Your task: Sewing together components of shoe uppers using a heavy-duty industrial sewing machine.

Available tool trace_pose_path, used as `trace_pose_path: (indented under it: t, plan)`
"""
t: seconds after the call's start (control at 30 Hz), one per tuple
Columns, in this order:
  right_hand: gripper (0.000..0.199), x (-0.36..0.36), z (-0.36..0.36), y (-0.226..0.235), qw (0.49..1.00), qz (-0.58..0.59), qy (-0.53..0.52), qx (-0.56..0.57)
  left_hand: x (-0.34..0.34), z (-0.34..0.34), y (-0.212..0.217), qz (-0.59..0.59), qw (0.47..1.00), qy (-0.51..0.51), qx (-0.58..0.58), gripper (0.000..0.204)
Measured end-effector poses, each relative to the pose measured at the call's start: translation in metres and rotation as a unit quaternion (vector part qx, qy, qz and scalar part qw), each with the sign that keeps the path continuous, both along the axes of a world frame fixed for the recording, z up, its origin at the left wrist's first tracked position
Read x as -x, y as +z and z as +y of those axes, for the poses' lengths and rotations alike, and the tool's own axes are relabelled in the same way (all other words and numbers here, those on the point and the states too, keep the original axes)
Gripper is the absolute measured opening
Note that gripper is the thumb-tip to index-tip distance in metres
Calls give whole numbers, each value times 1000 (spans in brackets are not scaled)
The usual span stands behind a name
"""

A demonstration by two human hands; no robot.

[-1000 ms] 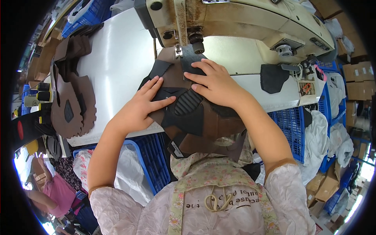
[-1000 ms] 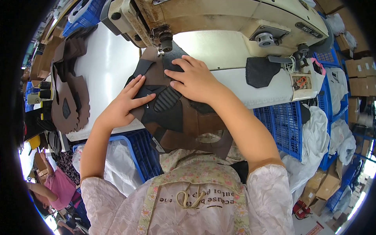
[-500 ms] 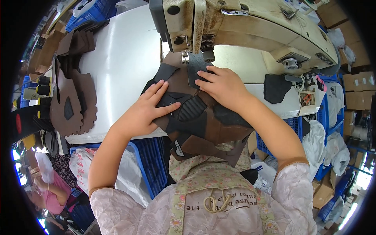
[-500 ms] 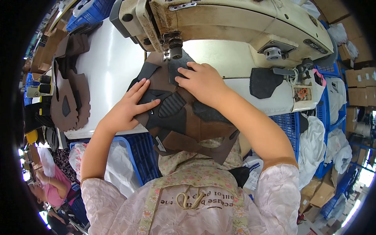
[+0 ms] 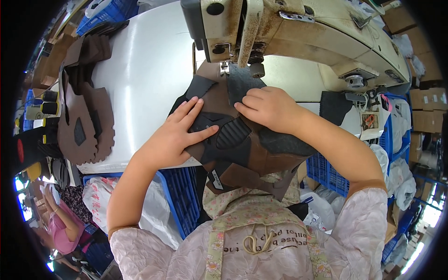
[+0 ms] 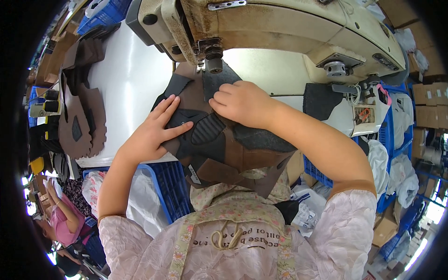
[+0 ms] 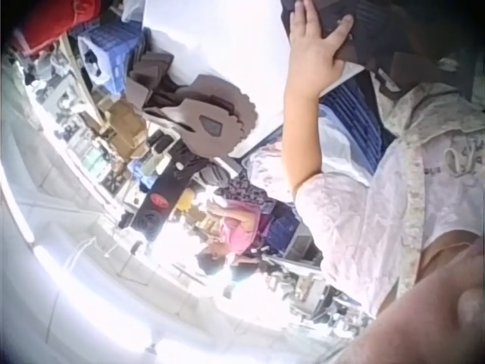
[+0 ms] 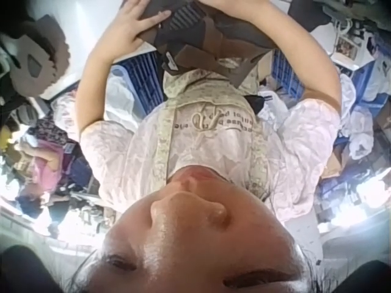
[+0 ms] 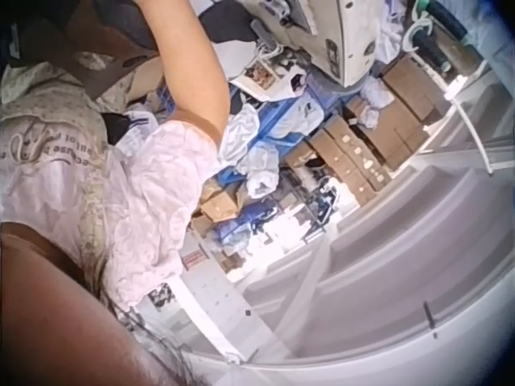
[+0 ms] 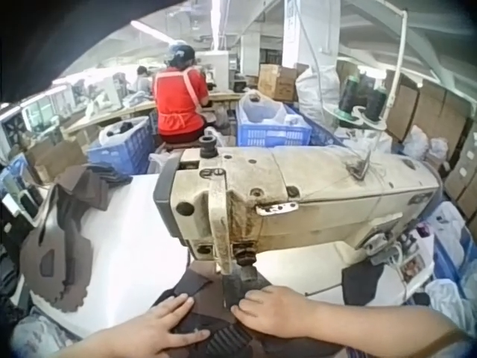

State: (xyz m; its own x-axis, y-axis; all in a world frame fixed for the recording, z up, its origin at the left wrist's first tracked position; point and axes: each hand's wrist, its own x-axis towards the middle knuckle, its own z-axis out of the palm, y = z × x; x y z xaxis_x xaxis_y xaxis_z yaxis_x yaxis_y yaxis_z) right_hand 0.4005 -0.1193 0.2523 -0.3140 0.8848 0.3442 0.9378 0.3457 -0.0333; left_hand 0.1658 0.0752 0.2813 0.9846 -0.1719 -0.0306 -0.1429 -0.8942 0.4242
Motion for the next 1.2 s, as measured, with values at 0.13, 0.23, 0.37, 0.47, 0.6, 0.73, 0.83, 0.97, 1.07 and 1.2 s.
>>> trace_pose_path:
  t: [0.13,0.23,0.37,0.47,0.6,0.73,0.83,0.97,1.07,1.2]
  plan:
    - [28,3,6,-3,1000,-10,2,-11,0,1,1,7,1000,1,-5,75]
    - [26,1,9,-2,1000,-10,5,-19,0,1,2,5,1000,-1,-2,75]
    - [22,-6,13,4,1000,-6,23,-4,-1,2,2,1,1000,-5,-2,75]
    - [20,-7,14,4,999,-18,33,4,-1,2,1,-1,1000,-6,-2,75]
    - [21,-3,14,-3,999,-23,36,-26,0,1,1,2,1000,-2,-1,76]
    - [22,0,14,-3,999,-18,19,-30,0,4,1,3,1000,-8,9,75]
    - [22,1,14,-3,999,-12,9,-30,-1,5,-1,3,1000,-12,15,75]
    - [13,1,14,0,999,-15,-3,-44,-1,4,0,8,1000,-3,16,75]
    - [13,1,14,1,999,-15,-4,-33,-1,4,-1,4,1000,-3,19,75]
    - [22,0,14,-1,1000,-3,0,6,-1,4,1,1,1000,-2,23,75]
